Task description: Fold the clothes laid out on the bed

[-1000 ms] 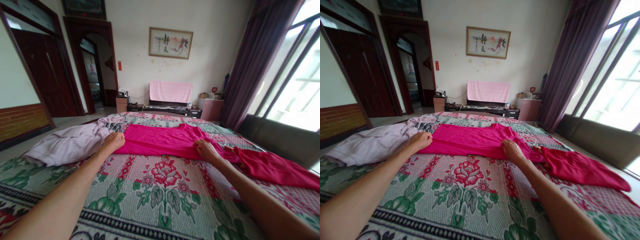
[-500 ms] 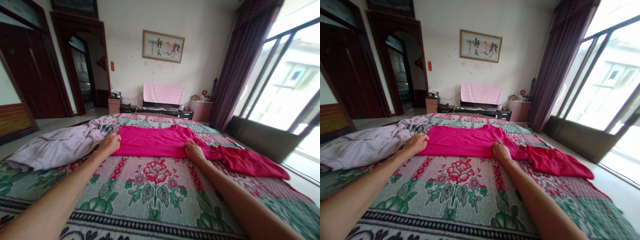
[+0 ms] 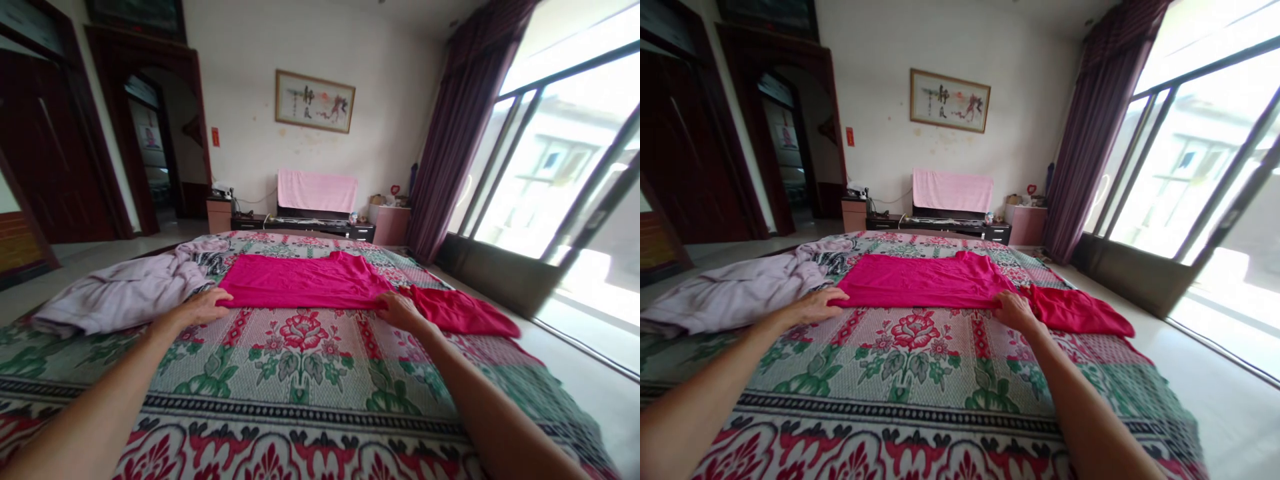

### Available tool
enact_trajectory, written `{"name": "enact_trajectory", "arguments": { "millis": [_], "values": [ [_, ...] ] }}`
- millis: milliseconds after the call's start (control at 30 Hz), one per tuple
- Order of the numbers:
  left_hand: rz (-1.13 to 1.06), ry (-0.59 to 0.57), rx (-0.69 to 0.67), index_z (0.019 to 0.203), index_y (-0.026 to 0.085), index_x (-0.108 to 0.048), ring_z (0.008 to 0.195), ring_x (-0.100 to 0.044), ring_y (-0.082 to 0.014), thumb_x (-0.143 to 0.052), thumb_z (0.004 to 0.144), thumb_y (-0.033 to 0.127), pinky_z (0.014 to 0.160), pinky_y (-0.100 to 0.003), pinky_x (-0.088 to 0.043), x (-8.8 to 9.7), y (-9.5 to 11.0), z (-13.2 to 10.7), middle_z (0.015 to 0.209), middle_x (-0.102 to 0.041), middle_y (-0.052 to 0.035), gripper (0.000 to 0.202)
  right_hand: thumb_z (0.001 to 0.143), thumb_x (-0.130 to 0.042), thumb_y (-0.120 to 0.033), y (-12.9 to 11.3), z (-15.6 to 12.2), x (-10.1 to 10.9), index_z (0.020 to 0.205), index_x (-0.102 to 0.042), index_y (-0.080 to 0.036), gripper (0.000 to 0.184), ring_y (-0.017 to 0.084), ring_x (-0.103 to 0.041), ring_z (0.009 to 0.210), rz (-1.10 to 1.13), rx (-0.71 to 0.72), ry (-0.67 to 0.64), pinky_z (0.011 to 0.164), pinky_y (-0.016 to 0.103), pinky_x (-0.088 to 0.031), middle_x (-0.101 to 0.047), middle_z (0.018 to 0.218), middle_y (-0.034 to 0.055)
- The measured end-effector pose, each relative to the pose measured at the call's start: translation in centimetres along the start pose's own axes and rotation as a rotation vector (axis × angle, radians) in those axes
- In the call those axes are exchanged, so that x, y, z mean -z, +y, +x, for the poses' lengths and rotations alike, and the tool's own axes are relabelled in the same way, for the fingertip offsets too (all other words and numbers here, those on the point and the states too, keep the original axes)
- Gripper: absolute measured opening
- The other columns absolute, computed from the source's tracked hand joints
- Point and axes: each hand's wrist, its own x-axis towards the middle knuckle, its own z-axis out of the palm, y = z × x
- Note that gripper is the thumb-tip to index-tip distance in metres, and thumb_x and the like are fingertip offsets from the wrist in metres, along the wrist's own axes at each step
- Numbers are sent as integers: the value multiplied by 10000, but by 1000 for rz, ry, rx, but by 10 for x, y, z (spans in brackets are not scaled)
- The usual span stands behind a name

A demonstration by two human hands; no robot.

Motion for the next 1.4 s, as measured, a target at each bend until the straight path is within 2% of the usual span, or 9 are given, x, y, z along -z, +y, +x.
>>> {"name": "enact_trajectory", "arguments": {
  "millis": [167,267,433,633,900,1000,1100,1233,1400],
  "values": [
    [22,262,-43,1041,178,-697,1065,-617,-208,-411,729,175,1004,-360,-439,-26,-5,0,1106,-696,-93,423,709,-473,-52,19,-5,-12,1156,-641,-180,494,212,-606,1052,11,-55,38,883,284,-440,-649,1177,101],
    [25,344,-7,1078,153,-678,1068,-612,-214,-403,771,141,1003,-372,-446,-39,-5,0,1109,-684,-119,412,701,-458,-40,22,-3,-19,1126,-662,-193,496,218,-609,1059,27,-39,61,888,294,-449,-657,1168,101],
    [6,379,28,1069,176,-676,1110,-590,-210,-403,821,142,1029,-374,-428,-42,-3,-3,1152,-667,-99,370,788,-435,-91,22,-1,-25,1117,-683,-192,425,250,-628,1020,3,-71,127,837,344,-486,-658,1160,125],
    [-16,369,62,1037,145,-674,1014,-633,-200,-374,823,108,961,-333,-460,-30,9,-3,1042,-709,-97,371,870,-401,-147,19,0,-26,1113,-684,-178,375,253,-617,1040,-31,-94,108,849,340,-475,-647,1175,114],
    [-22,420,130,1049,172,-671,915,-659,-193,-345,828,104,882,-307,-479,-30,9,-2,962,-731,-72,399,914,-347,-180,15,-3,-21,1128,-639,-138,364,254,-644,961,-14,-146,137,811,351,-461,-684,1066,120],
    [-26,388,189,1087,184,-669,888,-665,-188,-334,838,114,839,-287,-479,-23,10,-1,941,-736,-66,423,914,-335,-179,15,-4,-17,1148,-617,-118,371,255,-649,965,6,-150,199,818,360,-456,-688,1076,138],
    [-20,331,219,1126,179,-664,901,-666,-186,-322,851,124,837,-277,-468,-9,12,-1,965,-736,-72,443,906,-337,-175,16,-6,-11,1154,-614,-133,375,252,-649,969,5,-143,204,825,358,-452,-692,1070,130],
    [-2,198,236,1147,193,-668,929,-665,-175,-329,856,137,829,-256,-457,15,16,-4,1002,-736,-69,450,887,-361,-173,21,-6,0,1131,-631,-175,364,241,-662,910,28,-97,82,752,325,-461,-704,1026,103],
    [-23,15,216,1101,201,-702,944,-658,-169,-386,812,115,830,-245,-449,44,20,-14,1020,-735,-61,437,841,-399,-140,29,-6,28,950,-698,-184,321,202,-649,752,131,13,-94,712,291,-463,-710,838,89]
  ]
}}
